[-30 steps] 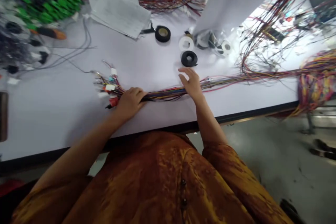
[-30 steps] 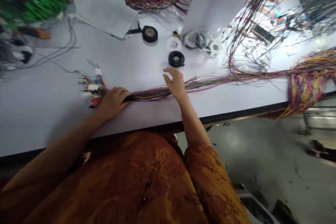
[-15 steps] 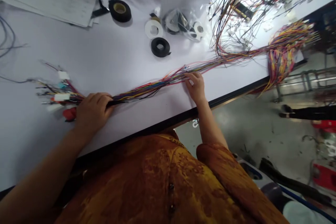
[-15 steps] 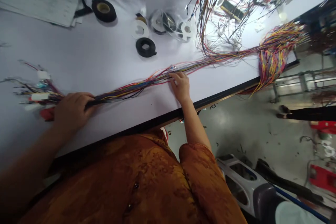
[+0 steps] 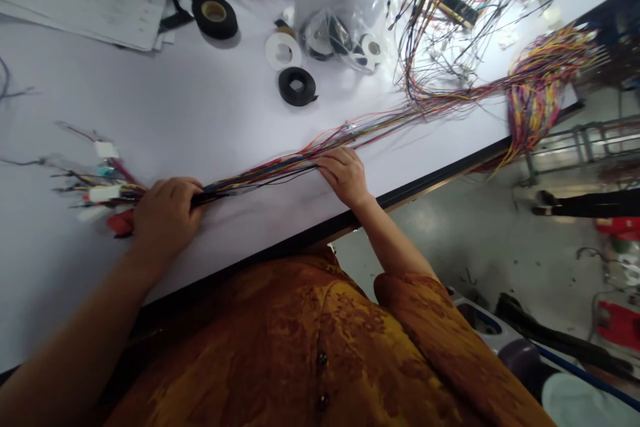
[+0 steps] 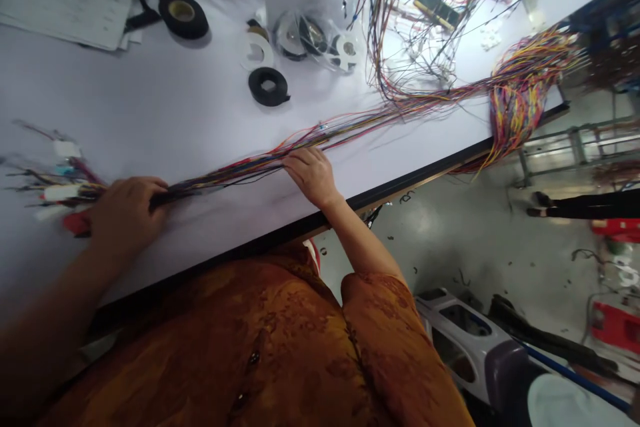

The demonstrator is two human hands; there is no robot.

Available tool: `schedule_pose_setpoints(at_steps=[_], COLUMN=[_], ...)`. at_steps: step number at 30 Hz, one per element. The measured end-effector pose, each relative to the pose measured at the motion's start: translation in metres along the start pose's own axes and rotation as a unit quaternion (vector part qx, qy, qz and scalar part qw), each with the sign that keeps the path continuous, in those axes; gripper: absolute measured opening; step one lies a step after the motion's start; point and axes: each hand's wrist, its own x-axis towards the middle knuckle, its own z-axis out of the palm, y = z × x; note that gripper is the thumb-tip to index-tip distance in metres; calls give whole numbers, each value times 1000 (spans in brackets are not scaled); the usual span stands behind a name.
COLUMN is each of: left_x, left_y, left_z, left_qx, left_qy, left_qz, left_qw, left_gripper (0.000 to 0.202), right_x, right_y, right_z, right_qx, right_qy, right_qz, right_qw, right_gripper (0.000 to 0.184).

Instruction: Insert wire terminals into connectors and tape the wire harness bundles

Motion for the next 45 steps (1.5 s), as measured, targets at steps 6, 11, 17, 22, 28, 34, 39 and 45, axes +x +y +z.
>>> schedule_pose_setpoints(at_steps=[6, 11, 17, 22, 28, 34, 39, 45], left_x=[3, 3, 2, -1, -4, -8, -16, -25], left_y=[6, 7, 7, 5, 7, 9, 11, 19], left_z=[0, 1, 13, 15, 10, 4, -1, -5], left_qx=[6, 5, 42, 29, 57, 67, 63, 52], left_qy=[25, 20, 54, 97, 64, 28, 4, -6], left_qz=[-39, -39, -58, -35, 8, 42, 39, 30], left_qw=[999, 999, 996, 994, 996, 996, 997, 998], left_gripper=[26, 28, 19, 6, 12, 27, 27, 24], right_x=[-29, -37, -34, -35, -21, 3, 11, 35], right_y=[-2, 4, 4, 2, 7, 12, 3, -1], right_z=[-5, -7, -12, -11, -7, -9, -12, -3], right_qx=[3, 16, 62, 87, 100, 11, -45, -74], right_qy=[-97, -91, -80, -66, -3, -48, -89, -122], right_qz=[0, 16, 20, 47, 134, 148, 121, 84], right_qw=[995, 996, 995, 993, 986, 988, 988, 986], right_gripper=[28, 24, 24, 26, 26, 26, 19, 33])
